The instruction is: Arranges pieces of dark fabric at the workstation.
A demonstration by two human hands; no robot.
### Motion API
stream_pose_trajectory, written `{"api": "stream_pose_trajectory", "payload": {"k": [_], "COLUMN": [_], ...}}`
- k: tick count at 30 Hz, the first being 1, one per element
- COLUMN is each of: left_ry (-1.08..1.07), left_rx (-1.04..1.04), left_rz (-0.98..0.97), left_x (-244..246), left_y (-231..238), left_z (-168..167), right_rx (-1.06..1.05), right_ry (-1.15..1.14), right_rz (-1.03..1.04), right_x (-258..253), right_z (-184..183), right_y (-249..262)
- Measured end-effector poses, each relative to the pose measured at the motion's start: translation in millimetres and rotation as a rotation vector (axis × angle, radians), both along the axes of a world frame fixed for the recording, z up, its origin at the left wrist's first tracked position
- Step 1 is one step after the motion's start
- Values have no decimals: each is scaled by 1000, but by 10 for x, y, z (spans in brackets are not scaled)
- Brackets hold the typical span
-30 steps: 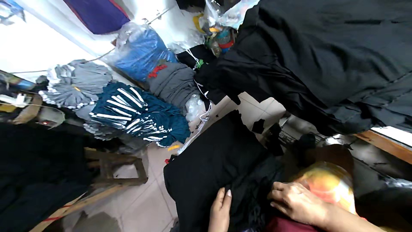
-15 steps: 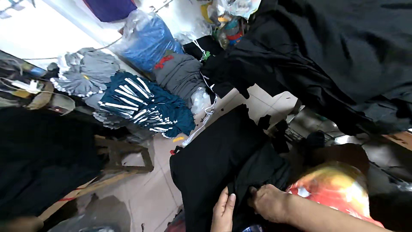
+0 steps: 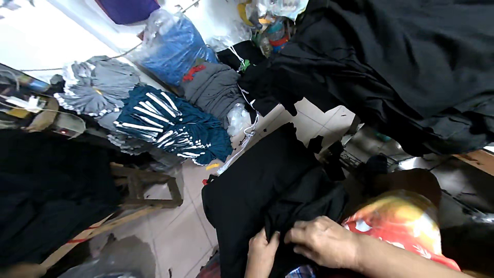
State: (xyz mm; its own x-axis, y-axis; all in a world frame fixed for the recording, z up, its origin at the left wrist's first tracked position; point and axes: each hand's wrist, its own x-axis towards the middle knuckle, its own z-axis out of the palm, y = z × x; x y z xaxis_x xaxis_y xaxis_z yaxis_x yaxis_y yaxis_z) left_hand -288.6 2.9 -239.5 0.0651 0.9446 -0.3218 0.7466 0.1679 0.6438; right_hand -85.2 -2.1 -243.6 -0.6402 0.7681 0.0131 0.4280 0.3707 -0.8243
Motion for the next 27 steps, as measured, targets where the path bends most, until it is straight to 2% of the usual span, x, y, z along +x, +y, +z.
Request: {"api": "stream_pose_trajectory", "payload": {"k": [3, 7, 9, 11, 13, 16, 18, 20, 22, 25, 27], "left_ry": [-75, -80, -87, -83, -70, 6, 51, 6, -85, -127, -118], "left_rx": [-107, -59, -29, -4, -25, -93, -15, 45, -28, -120, -126], "left_rz": [69, -20, -81, -155, -267, -374, -293, -133, 8, 80, 85], "left_x": [-17, -45, -65, -96, -124, -107, -66, -43, -56, -50, -44], "left_y": [40, -15, -47, -67, -83, -79, -89, -65, -30, 8, 15], "left_z": [2, -8, -25, -46, -31, 2, -57, -126, -159, -126, -103], "right_rx": [-252, -301, -322, -328, -325, -331, -275, -92, -54, -210, -297], "right_ry": [-337, -440, -437, -367, -290, -309, -271, -124, -53, -272, -422], "right_rz": [292, 329, 316, 220, 81, 13, -38, -105, -12, 275, 358], "right_x": [-6, -46, -44, -13, 9, -33, -67, -61, -17, 4, -18], "right_z": [-16, 0, 47, 106, 188, 258, 211, 65, -5, -59, -74], "right_y": [28, 61, 62, 84, 140, 231, 207, 116, 61, 53, 89]}}
